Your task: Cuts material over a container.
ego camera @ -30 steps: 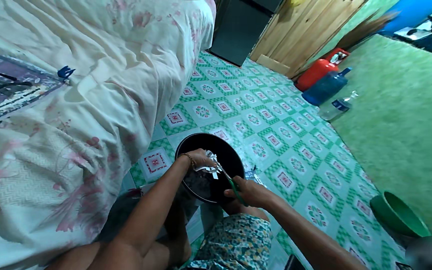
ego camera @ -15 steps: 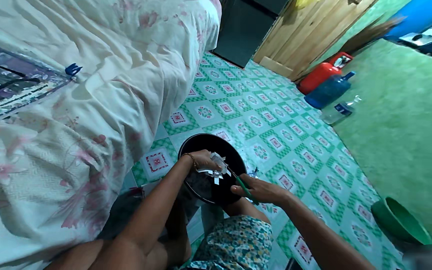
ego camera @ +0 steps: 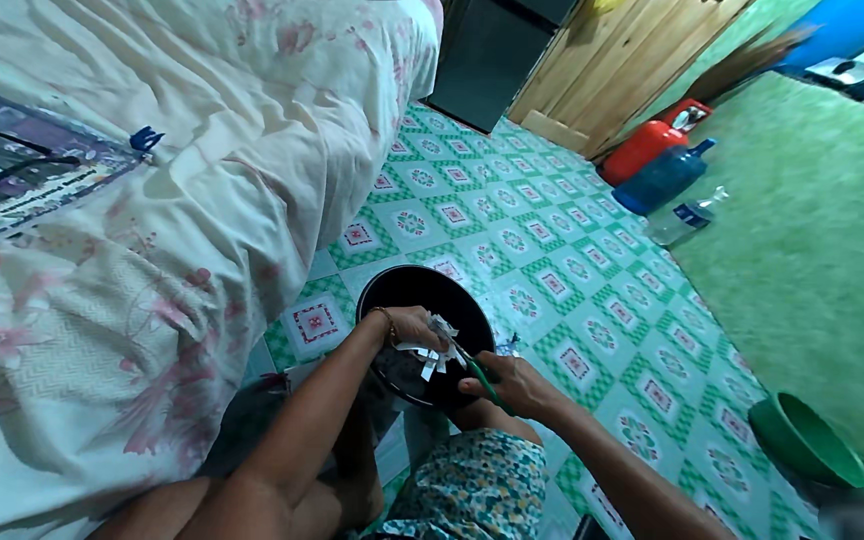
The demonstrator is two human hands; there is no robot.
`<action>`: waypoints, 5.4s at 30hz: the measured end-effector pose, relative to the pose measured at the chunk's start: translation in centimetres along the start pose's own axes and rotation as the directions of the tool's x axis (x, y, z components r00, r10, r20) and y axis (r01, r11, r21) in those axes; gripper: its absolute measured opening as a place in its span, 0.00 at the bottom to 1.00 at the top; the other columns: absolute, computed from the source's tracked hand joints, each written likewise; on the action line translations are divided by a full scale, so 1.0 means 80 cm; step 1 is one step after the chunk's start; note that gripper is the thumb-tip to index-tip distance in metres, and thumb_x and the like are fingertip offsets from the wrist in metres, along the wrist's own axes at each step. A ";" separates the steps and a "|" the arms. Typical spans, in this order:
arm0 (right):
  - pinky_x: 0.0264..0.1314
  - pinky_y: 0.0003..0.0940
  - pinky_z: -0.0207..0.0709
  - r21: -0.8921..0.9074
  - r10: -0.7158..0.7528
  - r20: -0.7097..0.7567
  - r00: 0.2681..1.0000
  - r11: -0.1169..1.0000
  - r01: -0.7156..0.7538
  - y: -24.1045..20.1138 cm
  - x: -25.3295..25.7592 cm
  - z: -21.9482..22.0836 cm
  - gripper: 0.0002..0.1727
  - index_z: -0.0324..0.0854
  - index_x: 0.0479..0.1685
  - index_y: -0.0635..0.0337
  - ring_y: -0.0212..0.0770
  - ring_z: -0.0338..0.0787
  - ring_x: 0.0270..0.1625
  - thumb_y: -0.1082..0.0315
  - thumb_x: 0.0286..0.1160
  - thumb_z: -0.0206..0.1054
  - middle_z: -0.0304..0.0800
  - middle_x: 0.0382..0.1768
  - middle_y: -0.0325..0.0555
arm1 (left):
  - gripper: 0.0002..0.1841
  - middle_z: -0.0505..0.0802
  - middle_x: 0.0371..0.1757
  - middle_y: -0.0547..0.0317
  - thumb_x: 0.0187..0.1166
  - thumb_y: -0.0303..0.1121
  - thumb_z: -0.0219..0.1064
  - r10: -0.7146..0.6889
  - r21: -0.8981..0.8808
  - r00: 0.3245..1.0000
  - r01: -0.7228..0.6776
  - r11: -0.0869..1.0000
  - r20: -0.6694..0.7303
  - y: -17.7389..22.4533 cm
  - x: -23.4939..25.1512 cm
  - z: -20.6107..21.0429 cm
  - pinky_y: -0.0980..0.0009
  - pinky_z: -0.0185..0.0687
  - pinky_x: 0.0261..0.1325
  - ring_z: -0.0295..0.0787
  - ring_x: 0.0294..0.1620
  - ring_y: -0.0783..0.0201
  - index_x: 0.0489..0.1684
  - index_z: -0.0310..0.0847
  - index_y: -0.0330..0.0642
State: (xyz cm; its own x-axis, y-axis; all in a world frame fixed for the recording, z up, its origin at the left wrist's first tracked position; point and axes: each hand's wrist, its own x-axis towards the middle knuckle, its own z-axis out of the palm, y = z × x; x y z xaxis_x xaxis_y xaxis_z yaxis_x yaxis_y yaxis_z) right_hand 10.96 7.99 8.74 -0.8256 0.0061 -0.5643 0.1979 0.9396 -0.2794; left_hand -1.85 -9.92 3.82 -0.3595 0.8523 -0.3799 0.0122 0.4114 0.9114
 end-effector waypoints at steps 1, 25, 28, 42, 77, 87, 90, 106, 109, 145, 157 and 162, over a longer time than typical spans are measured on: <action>0.50 0.54 0.75 -0.001 -0.005 -0.005 1.000 1.000 0.005 0.001 0.000 0.001 0.31 0.80 0.59 0.71 0.54 0.85 0.41 0.46 0.81 0.67 0.86 0.39 0.60 | 0.07 0.86 0.37 0.61 0.84 0.28 0.65 -0.003 -0.002 1.000 0.003 1.000 0.008 -0.001 0.001 0.001 0.76 0.77 0.44 0.79 0.34 0.77 0.47 0.83 0.31; 0.48 0.44 0.79 0.087 0.060 0.047 0.997 0.994 -0.064 -0.012 0.013 0.011 0.29 0.79 0.55 0.70 0.46 0.86 0.36 0.46 0.85 0.62 0.85 0.37 0.55 | 0.07 0.86 0.37 0.60 0.84 0.28 0.65 -0.050 -0.027 0.996 0.052 0.998 0.069 -0.007 0.014 0.014 0.75 0.78 0.42 0.80 0.34 0.74 0.49 0.81 0.32; 0.43 0.39 0.78 0.102 0.071 0.034 0.997 0.992 -0.074 -0.011 0.014 0.013 0.26 0.80 0.50 0.70 0.41 0.83 0.30 0.48 0.86 0.63 0.83 0.31 0.50 | 0.09 0.85 0.39 0.59 0.85 0.29 0.65 -0.096 -0.019 0.995 0.097 0.995 0.042 -0.001 0.012 0.016 0.74 0.78 0.44 0.80 0.34 0.74 0.52 0.80 0.31; 0.38 0.33 0.74 0.285 0.239 0.112 0.965 0.922 -0.261 0.020 -0.015 0.009 0.30 0.72 0.63 0.63 0.35 0.82 0.30 0.42 0.87 0.55 0.84 0.33 0.43 | 0.16 0.87 0.54 0.41 0.88 0.32 0.62 -0.116 -0.366 0.917 -0.035 0.930 -0.382 -0.025 0.038 0.006 0.61 0.79 0.60 0.84 0.49 0.59 0.64 0.78 0.26; 0.30 0.25 0.71 0.449 0.137 0.043 0.990 0.882 -0.142 -0.016 -0.010 0.021 0.26 0.74 0.59 0.63 0.28 0.78 0.24 0.46 0.90 0.53 0.80 0.26 0.37 | 0.08 0.84 0.34 0.57 0.84 0.25 0.65 -0.101 -0.273 0.964 0.031 0.962 -0.246 0.016 0.005 0.019 0.75 0.80 0.38 0.80 0.29 0.72 0.52 0.77 0.29; 0.30 0.24 0.73 0.484 0.117 0.015 0.993 0.868 -0.109 -0.008 -0.007 0.030 0.21 0.75 0.54 0.63 0.27 0.78 0.21 0.50 0.89 0.57 0.77 0.22 0.35 | 0.11 0.84 0.36 0.56 0.83 0.27 0.67 -0.098 -0.172 0.976 0.064 0.983 -0.194 0.011 0.009 0.013 0.76 0.79 0.40 0.80 0.30 0.73 0.54 0.78 0.27; 0.30 0.24 0.73 0.487 0.124 0.023 0.992 0.865 -0.119 -0.011 -0.006 0.026 0.24 0.74 0.55 0.62 0.28 0.78 0.22 0.47 0.89 0.55 0.78 0.22 0.35 | 0.08 0.85 0.34 0.58 0.82 0.27 0.68 -0.076 -0.153 0.980 0.048 0.987 -0.185 0.009 0.011 0.013 0.76 0.79 0.40 0.80 0.30 0.74 0.49 0.80 0.29; 0.29 0.26 0.73 0.371 0.148 0.010 0.989 0.918 -0.141 -0.006 0.005 0.028 0.22 0.79 0.42 0.64 0.29 0.77 0.19 0.50 0.86 0.62 0.77 0.20 0.37 | 0.12 0.83 0.37 0.56 0.85 0.27 0.65 -0.182 -0.156 0.969 0.156 0.975 -0.167 0.011 0.008 0.017 0.75 0.78 0.40 0.78 0.31 0.72 0.57 0.76 0.28; 0.29 0.25 0.75 0.432 0.153 0.028 0.988 0.889 -0.150 -0.001 0.002 0.021 0.21 0.78 0.46 0.64 0.29 0.79 0.19 0.50 0.88 0.60 0.79 0.19 0.36 | 0.12 0.84 0.38 0.55 0.85 0.27 0.65 -0.137 -0.254 0.968 0.082 0.964 -0.208 0.006 0.009 0.015 0.75 0.80 0.42 0.80 0.33 0.71 0.58 0.76 0.28; 0.43 0.34 0.78 0.282 -0.071 0.124 0.990 0.959 0.034 0.032 -0.024 0.014 0.28 0.73 0.62 0.68 0.33 0.83 0.35 0.49 0.83 0.61 0.84 0.38 0.44 | 0.11 0.92 0.34 0.63 0.88 0.21 0.47 0.123 -0.465 0.990 -0.080 0.882 0.063 -0.022 0.011 0.012 0.82 0.80 0.30 0.84 0.24 0.77 0.46 0.77 0.38; 0.40 0.37 0.79 0.232 -0.081 0.040 0.996 0.970 0.069 0.038 -0.016 0.024 0.30 0.79 0.57 0.67 0.36 0.83 0.31 0.45 0.79 0.66 0.84 0.33 0.45 | 0.13 0.94 0.36 0.63 0.86 0.22 0.45 0.119 -0.384 0.970 -0.029 0.923 0.211 -0.019 0.017 0.021 0.78 0.83 0.34 0.88 0.29 0.74 0.41 0.78 0.41; 0.34 0.27 0.78 0.339 -0.041 -0.007 0.999 0.940 0.041 0.043 -0.017 0.023 0.24 0.79 0.50 0.65 0.29 0.81 0.25 0.49 0.81 0.65 0.80 0.26 0.36 | 0.16 0.91 0.43 0.55 0.87 0.23 0.52 0.107 -0.418 0.985 -0.040 0.908 0.138 -0.021 0.010 0.017 0.72 0.87 0.39 0.90 0.35 0.67 0.71 0.67 0.36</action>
State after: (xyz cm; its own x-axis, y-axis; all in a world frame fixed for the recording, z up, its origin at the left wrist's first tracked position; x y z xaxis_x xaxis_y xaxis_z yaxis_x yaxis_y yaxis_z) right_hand 13.71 10.57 7.12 -0.8368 -0.0304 -0.5466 0.3312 0.7670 -0.5497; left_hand -0.91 -9.48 1.72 -0.2238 0.9280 -0.2980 -0.3640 0.2041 0.9088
